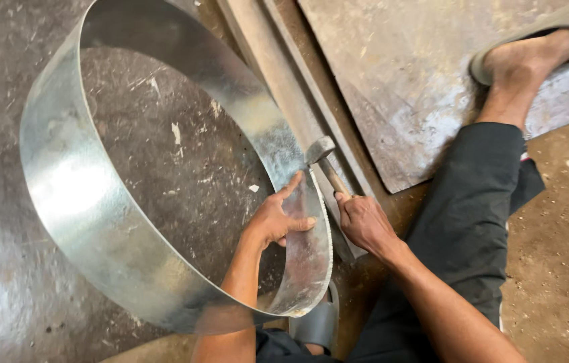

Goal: The person sits on the ground holding a large galvanized steel ring against a metal rail and repeatedly taps its edge with a mallet, working around the seam to shape and close the ring. They reposition the ring and continue hammering along the joint throughout the clip.

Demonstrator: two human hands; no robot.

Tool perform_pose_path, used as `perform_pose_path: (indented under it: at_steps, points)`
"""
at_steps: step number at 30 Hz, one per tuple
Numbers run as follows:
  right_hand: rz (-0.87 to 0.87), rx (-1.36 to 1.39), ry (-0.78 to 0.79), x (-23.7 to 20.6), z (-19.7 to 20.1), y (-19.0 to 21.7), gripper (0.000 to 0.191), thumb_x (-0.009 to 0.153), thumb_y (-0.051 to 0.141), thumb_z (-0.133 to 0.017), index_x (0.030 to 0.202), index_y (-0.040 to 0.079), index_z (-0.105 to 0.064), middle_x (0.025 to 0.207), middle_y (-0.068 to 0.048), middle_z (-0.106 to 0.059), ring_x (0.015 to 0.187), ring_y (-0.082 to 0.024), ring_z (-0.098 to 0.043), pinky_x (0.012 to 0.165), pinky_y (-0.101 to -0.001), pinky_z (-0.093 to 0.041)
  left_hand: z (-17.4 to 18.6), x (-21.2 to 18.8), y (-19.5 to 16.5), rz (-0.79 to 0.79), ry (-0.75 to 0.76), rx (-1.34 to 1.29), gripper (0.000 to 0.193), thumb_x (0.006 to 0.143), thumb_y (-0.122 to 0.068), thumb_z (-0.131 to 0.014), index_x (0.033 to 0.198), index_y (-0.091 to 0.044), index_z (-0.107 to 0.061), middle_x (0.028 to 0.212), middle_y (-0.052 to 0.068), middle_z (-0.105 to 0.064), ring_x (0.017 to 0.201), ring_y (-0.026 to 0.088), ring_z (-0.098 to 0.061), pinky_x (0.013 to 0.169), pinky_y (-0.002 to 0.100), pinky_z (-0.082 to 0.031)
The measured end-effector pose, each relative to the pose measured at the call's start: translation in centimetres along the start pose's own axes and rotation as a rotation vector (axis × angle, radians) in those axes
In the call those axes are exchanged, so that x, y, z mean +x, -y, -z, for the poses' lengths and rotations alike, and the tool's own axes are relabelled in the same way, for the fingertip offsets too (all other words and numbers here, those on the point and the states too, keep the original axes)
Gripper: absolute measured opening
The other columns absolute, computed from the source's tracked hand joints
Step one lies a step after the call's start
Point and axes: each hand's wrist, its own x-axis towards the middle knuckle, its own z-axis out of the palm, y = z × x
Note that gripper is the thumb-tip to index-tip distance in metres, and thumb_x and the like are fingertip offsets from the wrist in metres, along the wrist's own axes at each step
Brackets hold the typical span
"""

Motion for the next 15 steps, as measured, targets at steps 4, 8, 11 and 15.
perform_pose_path:
  at_steps: [4, 8, 11, 15]
  points:
    - [0.027, -0.004, -0.024, -0.4, 0.0, -0.7, 0.053, 0.105, 0.028, -0.049, 0.067, -0.006, -0.062, 0.071, -0.029, -0.062, 0.067, -0.050, -0.061, 0.064, -0.0571, -0.047, -0.4, 0.0, 0.1, 0.006, -0.022, 0.001, 0.118, 0.056, -0.019, -0.093, 0.155, -0.049, -0.036, 0.141, 0.008, -0.064, 0.059, 0.014, -0.056, 0.037, 0.029, -0.048]
    - [0.019, -0.021, -0.005, -2.8, -0.1, -1.1, 0.052, 0.104, 0.028, -0.049, 0.066, -0.006, -0.062, 0.070, -0.029, -0.062, 0.066, -0.049, -0.062, 0.063, -0.0577, -0.047, -1.9, -0.9, 1.4, -0.010, -0.017, -0.003, 0.118, 0.057, -0.023, -0.094, 0.156, -0.048, -0.034, 0.145, 0.009, -0.063, 0.066, 0.013, -0.060, 0.037, 0.028, -0.049]
    - [-0.021, -0.068, 0.017, -5.2, 0.2, -1.4, 0.053, 0.104, 0.029, -0.050, 0.065, -0.005, -0.062, 0.069, -0.028, -0.061, 0.065, -0.049, -0.061, 0.062, -0.0578, -0.047, -3.6, -1.8, 3.0, 0.015, -0.022, 0.032, 0.120, 0.058, -0.022, -0.095, 0.157, -0.048, -0.032, 0.145, 0.010, -0.060, 0.079, 0.013, -0.066, 0.040, 0.027, -0.056]
    - [-0.022, -0.036, 0.037, -7.4, 0.5, -1.6, 0.046, 0.100, 0.026, -0.050, 0.069, -0.005, -0.062, 0.071, -0.028, -0.062, 0.064, -0.049, -0.062, 0.059, -0.0588, -0.046, -4.7, -1.2, 4.5, -0.104, -0.170, -0.204, 0.130, 0.062, -0.014, -0.102, 0.162, -0.039, -0.024, 0.158, 0.014, -0.042, 0.110, 0.022, -0.062, 0.072, 0.029, -0.052]
